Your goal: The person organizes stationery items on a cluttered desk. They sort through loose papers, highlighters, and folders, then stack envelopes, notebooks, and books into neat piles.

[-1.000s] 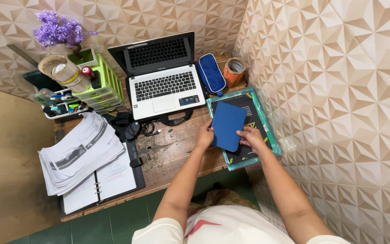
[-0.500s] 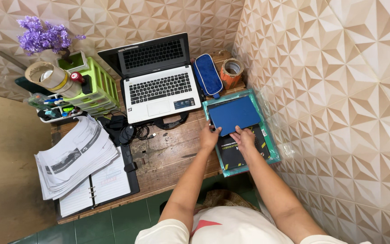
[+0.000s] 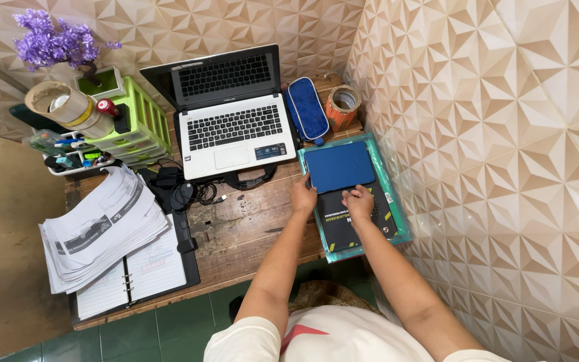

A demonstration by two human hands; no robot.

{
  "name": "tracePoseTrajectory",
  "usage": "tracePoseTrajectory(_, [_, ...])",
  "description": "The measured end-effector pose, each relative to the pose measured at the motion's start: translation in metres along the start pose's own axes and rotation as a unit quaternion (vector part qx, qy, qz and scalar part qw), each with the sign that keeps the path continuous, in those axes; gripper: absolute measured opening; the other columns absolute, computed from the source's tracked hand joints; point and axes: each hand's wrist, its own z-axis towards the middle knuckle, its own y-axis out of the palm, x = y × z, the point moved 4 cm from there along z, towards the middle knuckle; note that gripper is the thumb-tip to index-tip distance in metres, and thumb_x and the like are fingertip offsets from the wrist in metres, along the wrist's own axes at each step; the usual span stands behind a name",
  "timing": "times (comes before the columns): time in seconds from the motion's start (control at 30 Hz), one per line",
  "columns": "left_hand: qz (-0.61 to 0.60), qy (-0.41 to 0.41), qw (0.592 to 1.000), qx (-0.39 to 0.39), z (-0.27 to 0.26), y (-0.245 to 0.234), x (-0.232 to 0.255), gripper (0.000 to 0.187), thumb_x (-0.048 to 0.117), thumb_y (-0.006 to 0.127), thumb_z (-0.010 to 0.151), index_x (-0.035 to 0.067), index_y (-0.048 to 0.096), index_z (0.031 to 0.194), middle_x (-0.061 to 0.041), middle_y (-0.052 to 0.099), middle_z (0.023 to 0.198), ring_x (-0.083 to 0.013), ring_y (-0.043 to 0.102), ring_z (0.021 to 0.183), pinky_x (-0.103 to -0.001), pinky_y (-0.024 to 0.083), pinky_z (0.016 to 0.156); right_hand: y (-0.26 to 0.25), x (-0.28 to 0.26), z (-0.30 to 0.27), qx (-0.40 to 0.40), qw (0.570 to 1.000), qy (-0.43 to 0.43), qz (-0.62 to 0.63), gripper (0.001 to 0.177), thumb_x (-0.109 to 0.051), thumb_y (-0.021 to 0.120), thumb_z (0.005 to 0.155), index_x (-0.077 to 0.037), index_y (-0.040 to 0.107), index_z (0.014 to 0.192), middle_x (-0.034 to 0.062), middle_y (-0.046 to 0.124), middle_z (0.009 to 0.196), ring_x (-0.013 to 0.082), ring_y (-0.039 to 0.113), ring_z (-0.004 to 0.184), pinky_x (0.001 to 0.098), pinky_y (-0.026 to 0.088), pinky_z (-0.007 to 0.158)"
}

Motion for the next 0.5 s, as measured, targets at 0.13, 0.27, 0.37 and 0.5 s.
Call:
tracePoseTrajectory(0.13, [-0.038,0.045,0.998,0.026,-0.006,-0.005,0.007,0.056,-0.001,0.072,0.082,0.006,0.064,0.137,-0.019,0.069,0.121,-0.0333,0.073,0.1,-0.04,0.057,0.09,-0.016,-0.03,-0.03,0.02,0.921,-0.215,-0.325,0.046,-0.002,0.074,0.086,0.003,0.059,0.129,0.013,0.063,0.111,0.0295,0.069,0.1,0.0413,0.054,0.092])
tracePoseTrajectory(0.27, [-0.009,0.09,0.995,0.029,-0.014,-0.005,0.012,0.055,0.0,0.072,0.083,0.001,0.061,0.138,-0.021,0.064,0.132,-0.0376,0.066,0.114,-0.041,0.052,0.1,-0.017,-0.064,-0.072,-0.005,0.814,-0.3,-0.498,0.037,-0.006,0.068,0.091,-0.006,0.061,0.128,0.0115,0.06,0.126,0.0314,0.053,0.127,0.0462,0.043,0.107])
tracePoseTrajectory(0.37, [0.03,0.115,0.993,0.002,-0.022,-0.002,0.011,0.06,0.002,0.069,0.085,0.002,0.054,0.144,-0.02,0.055,0.147,-0.0383,0.056,0.13,-0.04,0.045,0.11,-0.011,-0.067,-0.082,-0.064,0.776,-0.36,-0.513,0.041,-0.007,0.062,0.095,-0.012,0.059,0.136,0.0067,0.058,0.139,0.0274,0.049,0.138,0.0475,0.037,0.116])
tracePoseTrajectory(0.5, [0.098,0.136,0.984,-0.065,-0.04,-0.003,0.011,0.074,0.004,0.067,0.087,0.006,0.037,0.155,-0.015,0.031,0.165,-0.0372,0.032,0.15,-0.042,0.032,0.122,-0.002,-0.051,-0.076,-0.104,0.697,-0.4,-0.585,0.054,-0.018,0.057,0.096,-0.015,0.049,0.15,0.0048,0.044,0.159,0.0307,0.034,0.148,0.0594,0.021,0.119])
